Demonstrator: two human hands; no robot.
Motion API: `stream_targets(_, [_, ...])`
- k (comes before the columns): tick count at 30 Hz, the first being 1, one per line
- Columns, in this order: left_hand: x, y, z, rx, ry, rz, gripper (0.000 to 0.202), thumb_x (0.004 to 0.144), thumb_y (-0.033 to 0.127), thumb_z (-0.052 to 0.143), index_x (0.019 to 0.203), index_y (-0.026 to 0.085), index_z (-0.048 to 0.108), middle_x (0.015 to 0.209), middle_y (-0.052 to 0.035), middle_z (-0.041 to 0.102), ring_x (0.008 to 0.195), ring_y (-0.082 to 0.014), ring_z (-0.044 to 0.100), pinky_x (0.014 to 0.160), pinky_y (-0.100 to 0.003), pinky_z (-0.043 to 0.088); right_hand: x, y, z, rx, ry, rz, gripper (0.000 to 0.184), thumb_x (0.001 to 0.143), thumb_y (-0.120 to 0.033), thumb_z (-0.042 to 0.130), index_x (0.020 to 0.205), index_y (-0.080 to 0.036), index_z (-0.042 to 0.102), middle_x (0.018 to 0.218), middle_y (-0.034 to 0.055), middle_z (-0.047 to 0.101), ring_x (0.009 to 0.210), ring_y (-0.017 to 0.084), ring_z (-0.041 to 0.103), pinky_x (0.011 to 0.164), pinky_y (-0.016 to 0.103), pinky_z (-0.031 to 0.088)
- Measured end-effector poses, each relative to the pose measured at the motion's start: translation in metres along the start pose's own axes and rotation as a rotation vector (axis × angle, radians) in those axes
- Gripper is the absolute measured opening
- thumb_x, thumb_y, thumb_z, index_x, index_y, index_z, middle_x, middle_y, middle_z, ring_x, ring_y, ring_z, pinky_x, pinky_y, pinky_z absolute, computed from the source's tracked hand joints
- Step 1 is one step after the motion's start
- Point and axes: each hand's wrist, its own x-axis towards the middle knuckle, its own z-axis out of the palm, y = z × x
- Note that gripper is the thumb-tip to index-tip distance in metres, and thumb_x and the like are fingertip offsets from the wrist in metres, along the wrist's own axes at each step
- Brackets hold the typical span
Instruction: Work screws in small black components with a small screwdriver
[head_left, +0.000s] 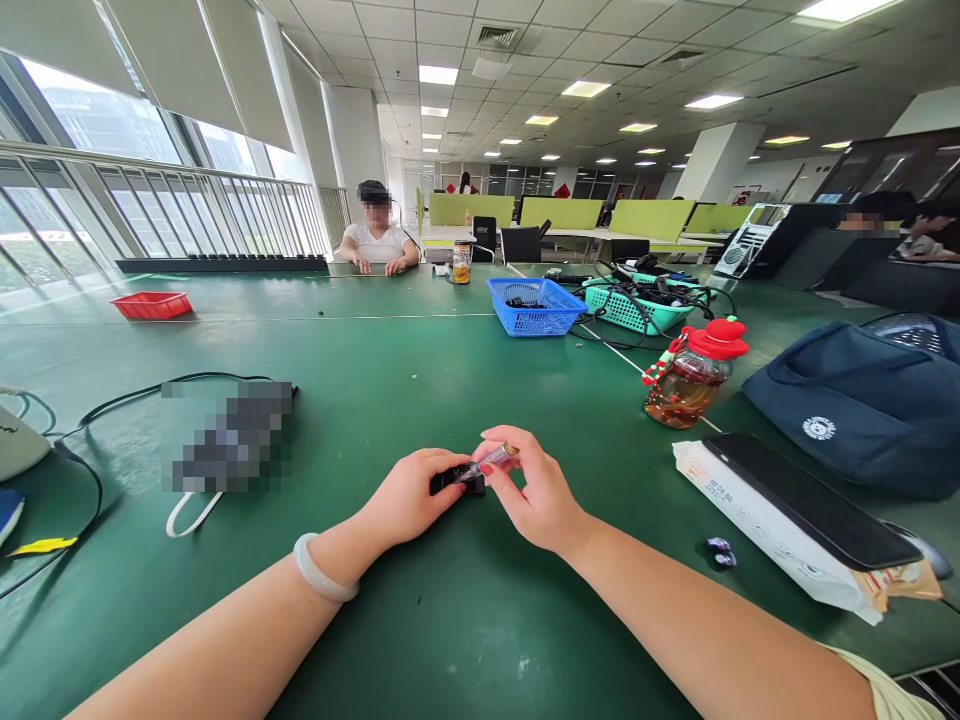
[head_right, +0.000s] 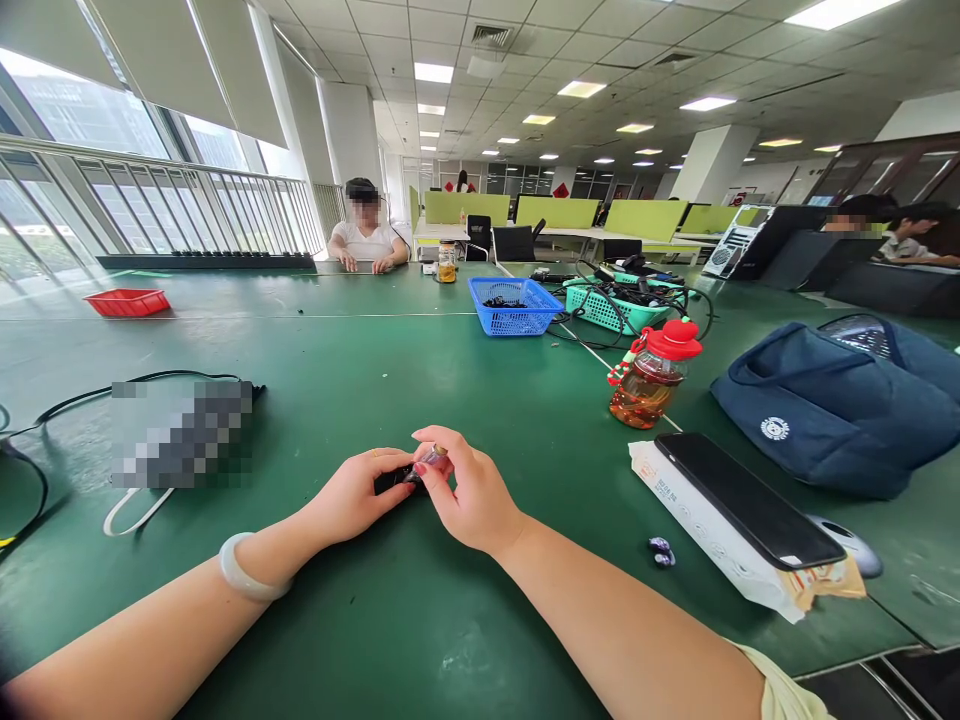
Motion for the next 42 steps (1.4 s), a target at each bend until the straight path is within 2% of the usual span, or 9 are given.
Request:
stream_targets(3, [0.0, 0.0, 0.0, -0.001, -0.004, -0.001, 0.029, 0.088, 0.03, 0.056, 0.113, 0.028, 0.069, 0.113, -0.0021, 0.072, 0.103, -0.0217, 0.064, 0.096, -0.035, 0.05, 0.0, -0.002, 0.0, -0.027, 0.023, -0.042, 0.031, 0.094, -0.016, 0.049, 0.123, -0.027, 0.045, 0.09, 0.001, 0.067, 0.071, 0.012, 0.065, 0.067, 0.026, 0.057])
stream_targets(9, [0.0, -0.002, 0.0, 0.029, 0.0, -0.063, 0.032, 0.086, 0.031, 0.058, 0.117, 0.027, 0.069, 0.119, -0.0043, 0.07, 0.11, -0.0246, 0.063, 0.101, -0.039, 0.048, 0.003, -0.007, -0.005, -0.163, 0.168, -0.121, 0.035, 0.092, -0.013, 0.049, 0.123, -0.028, 0.045, 0.086, 0.0012, 0.068, 0.073, 0.015, 0.066, 0.068, 0.031, 0.057])
stream_targets(13, [0.0, -0.003, 0.0, 0.038, -0.002, -0.055, 0.032, 0.087, 0.031, 0.058, 0.116, 0.026, 0.069, 0.118, -0.0045, 0.071, 0.109, -0.0244, 0.064, 0.1, -0.039, 0.049, 0.004, -0.006, -0.006, -0.229, 0.129, -0.133, 0.037, 0.09, -0.011, 0.05, 0.123, -0.027, 0.046, 0.086, 0.0015, 0.068, 0.07, 0.014, 0.064, 0.066, 0.029, 0.057])
stream_targets(21, [0.0, -0.004, -0.001, 0.059, -0.018, -0.048, 0.032, 0.088, 0.031, 0.057, 0.119, 0.028, 0.067, 0.119, -0.0024, 0.07, 0.111, -0.0234, 0.063, 0.101, -0.039, 0.048, 0.007, -0.009, -0.007, -0.212, 0.063, -0.196, 0.041, 0.09, -0.01, 0.05, 0.126, -0.028, 0.046, 0.085, 0.0005, 0.066, 0.071, 0.013, 0.064, 0.067, 0.028, 0.057])
stream_targets(27, [0.0, -0.004, 0.0, 0.063, -0.008, -0.042, 0.032, 0.089, 0.034, 0.057, 0.118, 0.027, 0.068, 0.117, -0.0056, 0.071, 0.108, -0.0243, 0.064, 0.1, -0.041, 0.049, 0.006, -0.009, -0.007, -0.171, 0.0, -0.116, 0.038, 0.091, -0.017, 0.051, 0.127, -0.028, 0.046, 0.079, -0.0012, 0.061, 0.066, 0.013, 0.06, 0.067, 0.028, 0.055])
stream_targets(35, [0.0, -0.006, 0.0, 0.048, -0.01, -0.042, 0.034, 0.089, 0.035, 0.057, 0.12, 0.027, 0.067, 0.116, -0.0055, 0.071, 0.107, -0.0242, 0.064, 0.099, -0.041, 0.049, 0.006, -0.011, -0.009, -0.189, -0.023, -0.054, 0.027, 0.091, -0.019, 0.05, 0.117, -0.026, 0.053, 0.08, 0.0003, 0.062, 0.069, 0.013, 0.061, 0.066, 0.028, 0.054])
stream_targets(39, [0.0, -0.007, 0.001, 0.043, 0.008, -0.028, 0.034, 0.088, 0.035, 0.058, 0.12, 0.027, 0.067, 0.118, -0.005, 0.071, 0.109, -0.024, 0.063, 0.1, -0.04, 0.049, 0.008, -0.013, -0.01, -0.212, -0.003, -0.04, 0.01, 0.09, -0.02, 0.051, 0.095, -0.024, 0.058, 0.079, 0.0019, 0.063, 0.068, 0.014, 0.06, 0.063, 0.027, 0.052])
stream_targets(42, [0.0, -0.006, 0.001, 0.058, 0.005, -0.045, 0.033, 0.088, 0.035, 0.057, 0.118, 0.027, 0.068, 0.12, -0.005, 0.07, 0.112, -0.0248, 0.062, 0.102, -0.041, 0.048, 0.01, -0.015, -0.011, -0.226, 0.017, -0.016, 0.012, 0.09, -0.02, 0.051, 0.079, -0.023, 0.055, 0.076, 0.0022, 0.062, 0.066, 0.014, 0.059, 0.06, 0.026, 0.05])
